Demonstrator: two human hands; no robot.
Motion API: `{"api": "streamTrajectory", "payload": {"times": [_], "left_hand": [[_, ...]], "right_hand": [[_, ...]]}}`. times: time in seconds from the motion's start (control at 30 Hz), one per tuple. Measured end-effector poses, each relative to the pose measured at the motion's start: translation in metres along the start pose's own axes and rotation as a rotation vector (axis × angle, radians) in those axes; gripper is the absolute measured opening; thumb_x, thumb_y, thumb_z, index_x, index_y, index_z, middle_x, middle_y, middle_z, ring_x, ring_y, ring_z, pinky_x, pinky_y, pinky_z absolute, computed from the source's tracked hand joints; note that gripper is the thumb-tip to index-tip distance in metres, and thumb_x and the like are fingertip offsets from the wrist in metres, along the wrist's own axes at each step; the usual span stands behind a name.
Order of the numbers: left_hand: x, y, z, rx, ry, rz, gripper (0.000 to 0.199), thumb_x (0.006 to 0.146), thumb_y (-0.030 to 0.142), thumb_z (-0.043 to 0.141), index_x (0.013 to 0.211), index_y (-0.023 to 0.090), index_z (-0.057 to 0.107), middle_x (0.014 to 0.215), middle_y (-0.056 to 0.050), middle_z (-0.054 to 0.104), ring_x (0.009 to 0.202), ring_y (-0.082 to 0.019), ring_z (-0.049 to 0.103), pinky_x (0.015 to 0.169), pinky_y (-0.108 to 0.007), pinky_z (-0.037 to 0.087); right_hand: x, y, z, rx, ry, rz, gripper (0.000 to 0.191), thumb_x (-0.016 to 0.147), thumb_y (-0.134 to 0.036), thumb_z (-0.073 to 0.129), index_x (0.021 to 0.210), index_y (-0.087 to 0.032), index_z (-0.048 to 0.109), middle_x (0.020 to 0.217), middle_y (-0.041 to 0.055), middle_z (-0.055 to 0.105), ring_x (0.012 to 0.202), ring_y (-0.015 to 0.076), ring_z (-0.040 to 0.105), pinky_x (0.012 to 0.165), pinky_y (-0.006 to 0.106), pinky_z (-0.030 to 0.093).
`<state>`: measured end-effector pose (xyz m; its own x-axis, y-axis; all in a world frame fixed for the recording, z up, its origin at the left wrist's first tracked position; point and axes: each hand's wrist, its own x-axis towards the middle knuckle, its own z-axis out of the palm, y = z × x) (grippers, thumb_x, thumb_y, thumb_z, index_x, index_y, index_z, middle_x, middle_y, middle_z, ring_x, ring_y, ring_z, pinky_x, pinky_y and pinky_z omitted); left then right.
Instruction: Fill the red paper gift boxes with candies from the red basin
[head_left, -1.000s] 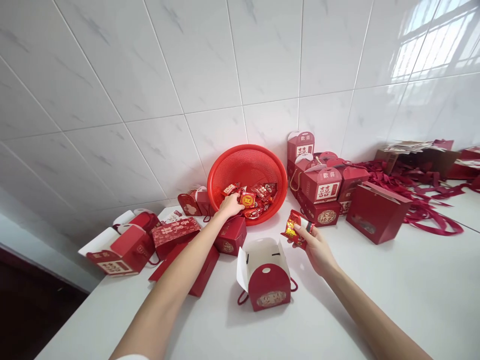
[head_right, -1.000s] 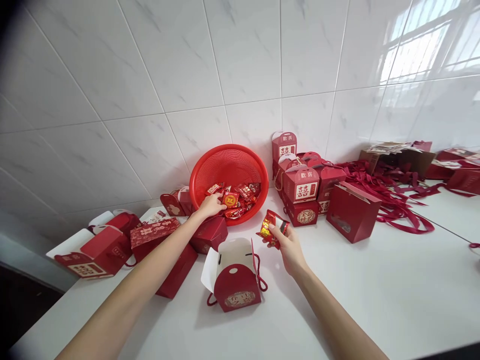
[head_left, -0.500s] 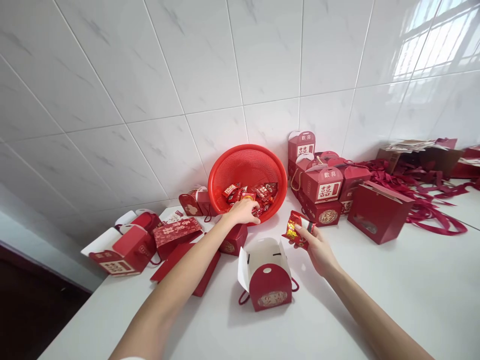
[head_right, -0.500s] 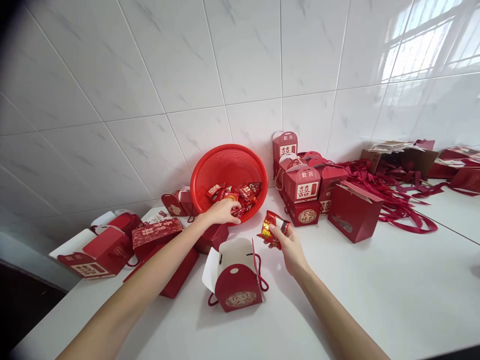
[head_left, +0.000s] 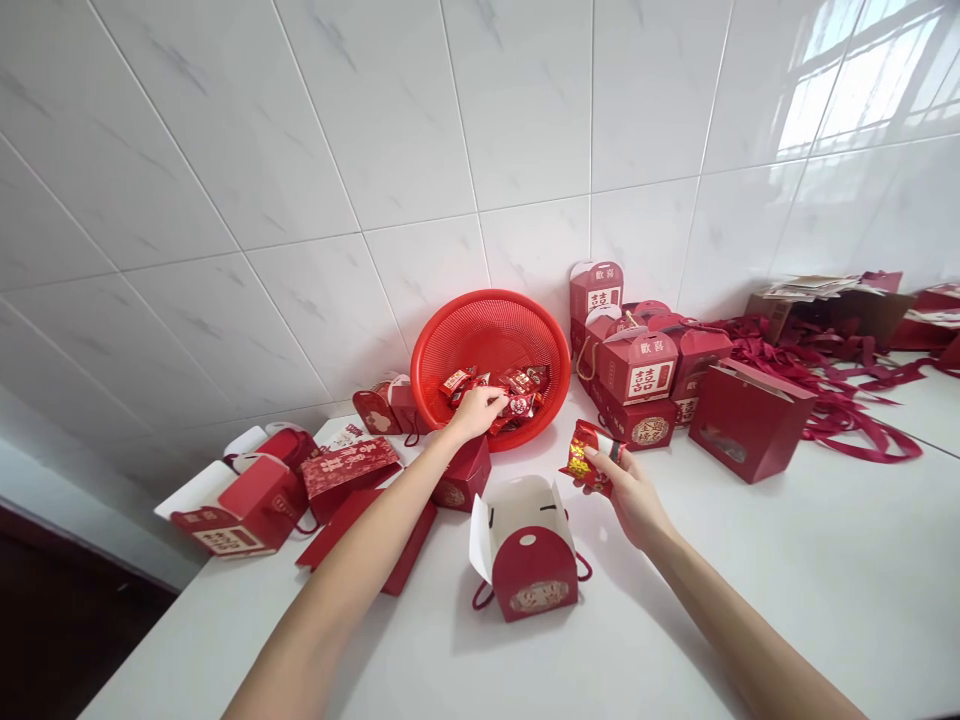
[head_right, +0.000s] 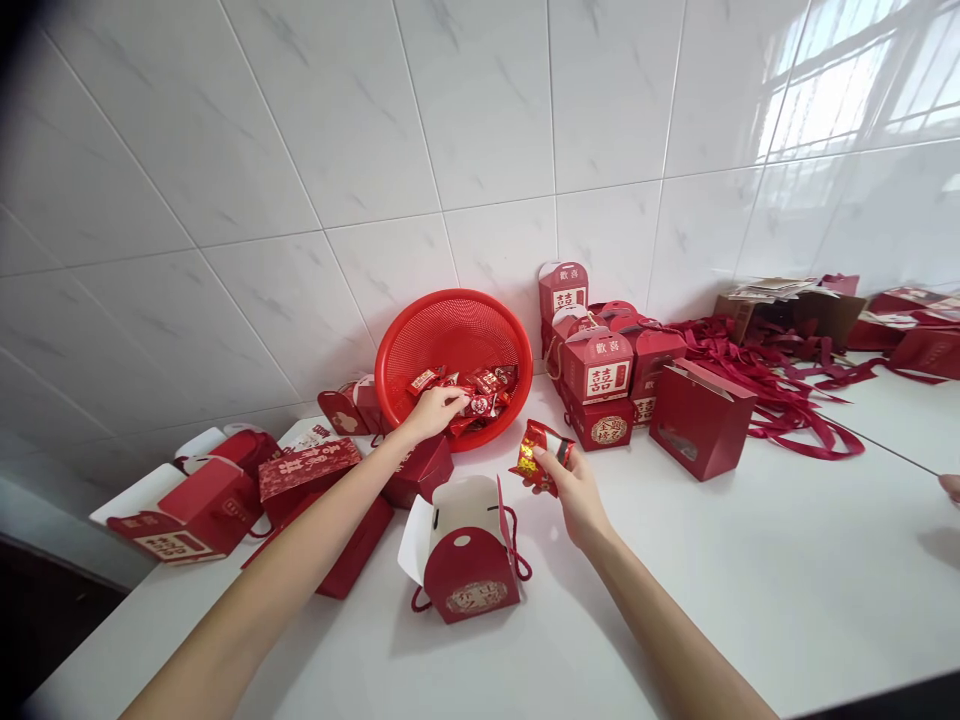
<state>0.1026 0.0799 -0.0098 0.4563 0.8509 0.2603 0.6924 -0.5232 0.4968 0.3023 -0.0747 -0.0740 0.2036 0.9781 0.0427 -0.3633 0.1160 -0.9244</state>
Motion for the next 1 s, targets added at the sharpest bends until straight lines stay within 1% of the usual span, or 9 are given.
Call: {"api": "streamTrajectory", "payload": {"times": [0.13, 0.27, 0.33, 0.43, 0.53, 0.67, 0.77, 0.93, 1.0], "left_hand": [[-0.008, 0.010, -0.005, -0.204, 0.007, 0.047, 0.033, 0.090, 0.041, 0.050, 0.071, 0.017, 0.063, 0.063, 0.000, 0.059, 0.061, -0.017, 0.058, 0.065, -0.029, 0.049], [-0.027, 0.029, -0.014, -0.365, -0.078, 0.086, 0.040, 0.089, 0.052, 0.051, 0.082, 0.016, 0.069, 0.062, -0.001, 0.061, 0.056, -0.017, 0.061, 0.061, -0.030, 0.051], [-0.039, 0.039, -0.023, -0.464, -0.137, 0.117, 0.041, 0.086, 0.053, 0.057, 0.091, 0.016, 0.073, 0.073, -0.004, 0.069, 0.066, -0.020, 0.068, 0.068, -0.032, 0.055], [-0.059, 0.056, -0.042, -0.535, -0.206, 0.211, 0.033, 0.085, 0.045, 0.066, 0.099, 0.018, 0.078, 0.100, -0.009, 0.076, 0.100, -0.025, 0.070, 0.090, -0.035, 0.055], [-0.078, 0.072, -0.064, -0.488, -0.315, 0.305, 0.024, 0.087, 0.036, 0.065, 0.100, 0.022, 0.080, 0.109, -0.008, 0.076, 0.106, -0.026, 0.069, 0.093, -0.035, 0.054], [-0.100, 0.084, -0.078, -0.194, -0.377, 0.312, 0.023, 0.090, 0.033, 0.061, 0.102, 0.027, 0.080, 0.109, -0.006, 0.075, 0.099, -0.024, 0.069, 0.089, -0.033, 0.053], [-0.115, 0.084, -0.075, -0.012, -0.372, 0.265, 0.026, 0.092, 0.036, 0.057, 0.103, 0.029, 0.079, 0.113, -0.006, 0.071, 0.095, -0.022, 0.067, 0.086, -0.031, 0.051], [-0.135, 0.082, -0.058, 0.156, -0.392, 0.174, 0.030, 0.094, 0.038, 0.052, 0.084, 0.027, 0.079, 0.122, -0.006, 0.064, 0.104, -0.024, 0.064, 0.086, -0.032, 0.049], [-0.141, 0.082, -0.052, 0.192, -0.408, 0.095, 0.029, 0.092, 0.041, 0.054, 0.092, 0.027, 0.079, 0.122, -0.008, 0.064, 0.109, -0.027, 0.062, 0.088, -0.034, 0.048]], "right_hand": [[0.000, -0.001, 0.000, 0.041, 0.011, 0.018, 0.048, 0.061, -0.054, 0.084, 0.083, -0.017, 0.063, 0.071, 0.0039, 0.068, 0.058, 0.0166, 0.063, 0.056, 0.028, 0.045], [0.000, -0.002, -0.001, 0.083, 0.020, 0.026, 0.048, 0.061, -0.051, 0.084, 0.090, -0.018, 0.064, 0.076, 0.0033, 0.068, 0.060, 0.0166, 0.062, 0.056, 0.029, 0.048], [0.000, -0.004, -0.001, 0.088, 0.021, 0.021, 0.047, 0.061, -0.049, 0.084, 0.090, -0.018, 0.064, 0.076, 0.0028, 0.067, 0.060, 0.0161, 0.061, 0.057, 0.029, 0.049], [-0.001, -0.006, -0.001, 0.072, 0.007, 0.012, 0.043, 0.063, -0.049, 0.083, 0.086, -0.018, 0.063, 0.074, 0.0027, 0.066, 0.062, 0.0160, 0.061, 0.057, 0.029, 0.050], [-0.003, -0.008, 0.001, 0.076, 0.008, 0.014, 0.043, 0.063, -0.048, 0.083, 0.088, -0.018, 0.065, 0.077, 0.0030, 0.067, 0.065, 0.0172, 0.062, 0.057, 0.029, 0.050], [-0.007, -0.009, 0.003, 0.101, 0.032, 0.023, 0.047, 0.059, -0.046, 0.086, 0.091, -0.018, 0.066, 0.082, 0.0032, 0.067, 0.067, 0.0164, 0.062, 0.056, 0.028, 0.051], [-0.009, -0.009, 0.004, 0.081, 0.018, 0.013, 0.044, 0.062, -0.045, 0.084, 0.089, -0.017, 0.064, 0.077, 0.0025, 0.065, 0.064, 0.0155, 0.061, 0.055, 0.027, 0.050], [-0.008, -0.004, 0.002, 0.124, 0.024, 0.005, 0.033, 0.065, -0.040, 0.076, 0.086, -0.019, 0.060, 0.076, 0.0022, 0.067, 0.063, 0.0172, 0.062, 0.056, 0.031, 0.052], [-0.007, -0.003, 0.000, 0.139, 0.026, -0.005, 0.028, 0.067, -0.038, 0.074, 0.080, -0.020, 0.057, 0.077, 0.0021, 0.067, 0.065, 0.0180, 0.063, 0.059, 0.033, 0.054]]}}
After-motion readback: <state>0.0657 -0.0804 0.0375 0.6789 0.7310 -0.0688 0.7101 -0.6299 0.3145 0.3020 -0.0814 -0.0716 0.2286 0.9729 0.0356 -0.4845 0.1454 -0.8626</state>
